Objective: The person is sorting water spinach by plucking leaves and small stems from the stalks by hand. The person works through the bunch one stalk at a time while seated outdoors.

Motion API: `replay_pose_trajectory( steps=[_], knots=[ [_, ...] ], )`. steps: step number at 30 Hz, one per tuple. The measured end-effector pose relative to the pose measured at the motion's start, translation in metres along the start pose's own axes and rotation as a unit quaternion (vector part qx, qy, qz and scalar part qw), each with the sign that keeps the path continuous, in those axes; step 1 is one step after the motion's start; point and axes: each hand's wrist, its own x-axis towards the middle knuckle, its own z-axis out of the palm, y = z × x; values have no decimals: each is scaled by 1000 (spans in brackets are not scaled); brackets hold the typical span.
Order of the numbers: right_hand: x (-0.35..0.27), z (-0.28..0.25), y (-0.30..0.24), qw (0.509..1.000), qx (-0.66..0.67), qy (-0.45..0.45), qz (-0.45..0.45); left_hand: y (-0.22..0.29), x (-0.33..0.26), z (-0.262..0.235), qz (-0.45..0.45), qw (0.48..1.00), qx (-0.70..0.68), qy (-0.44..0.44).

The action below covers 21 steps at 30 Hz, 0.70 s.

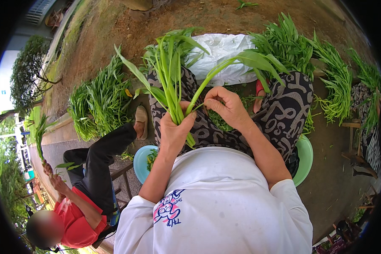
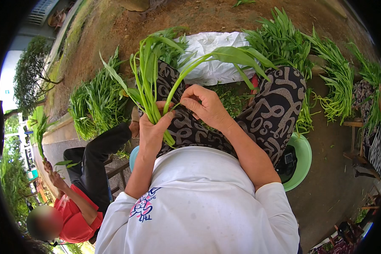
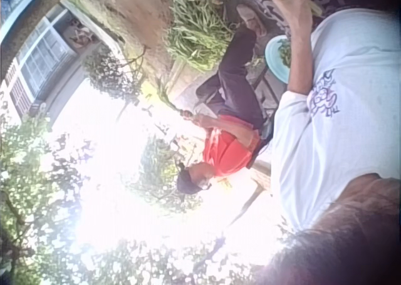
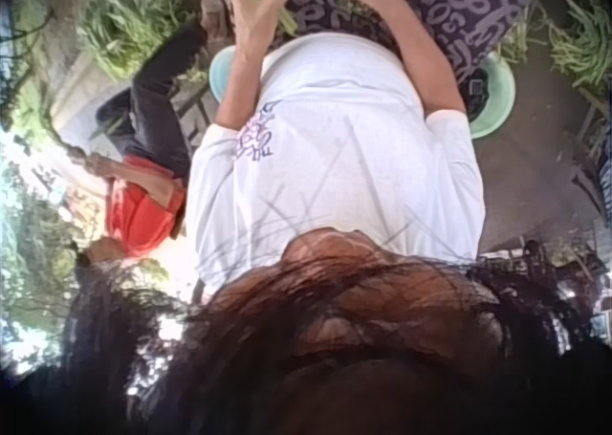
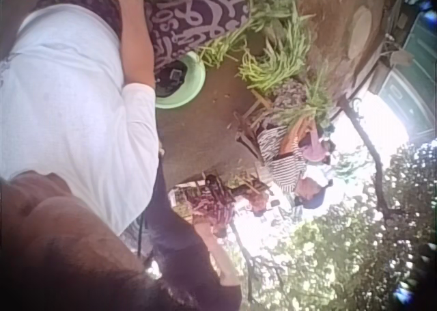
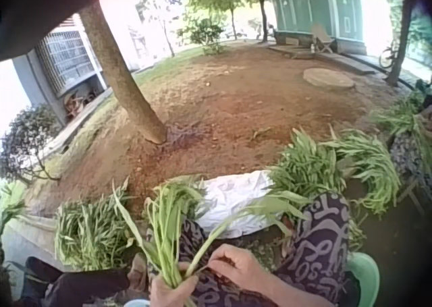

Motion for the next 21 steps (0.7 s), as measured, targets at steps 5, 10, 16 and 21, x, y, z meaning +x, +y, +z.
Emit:
replay_pose_trajectory(
  steps=[5,10,16,21],
  knots=[
    [0,0,-5,999,-38,17,-30,-6,1,-7,-8,1000,2,-14],
    [4,-2,-1,950,-237,36,-200,-1,1,-6,-12,999,-41,8],
    [6,1,-6,900,-329,42,-284,-4,3,-12,-7,998,-56,-1],
    [5,3,-2,908,-326,58,-256,-7,3,-6,-16,996,-91,10]
  ],
)
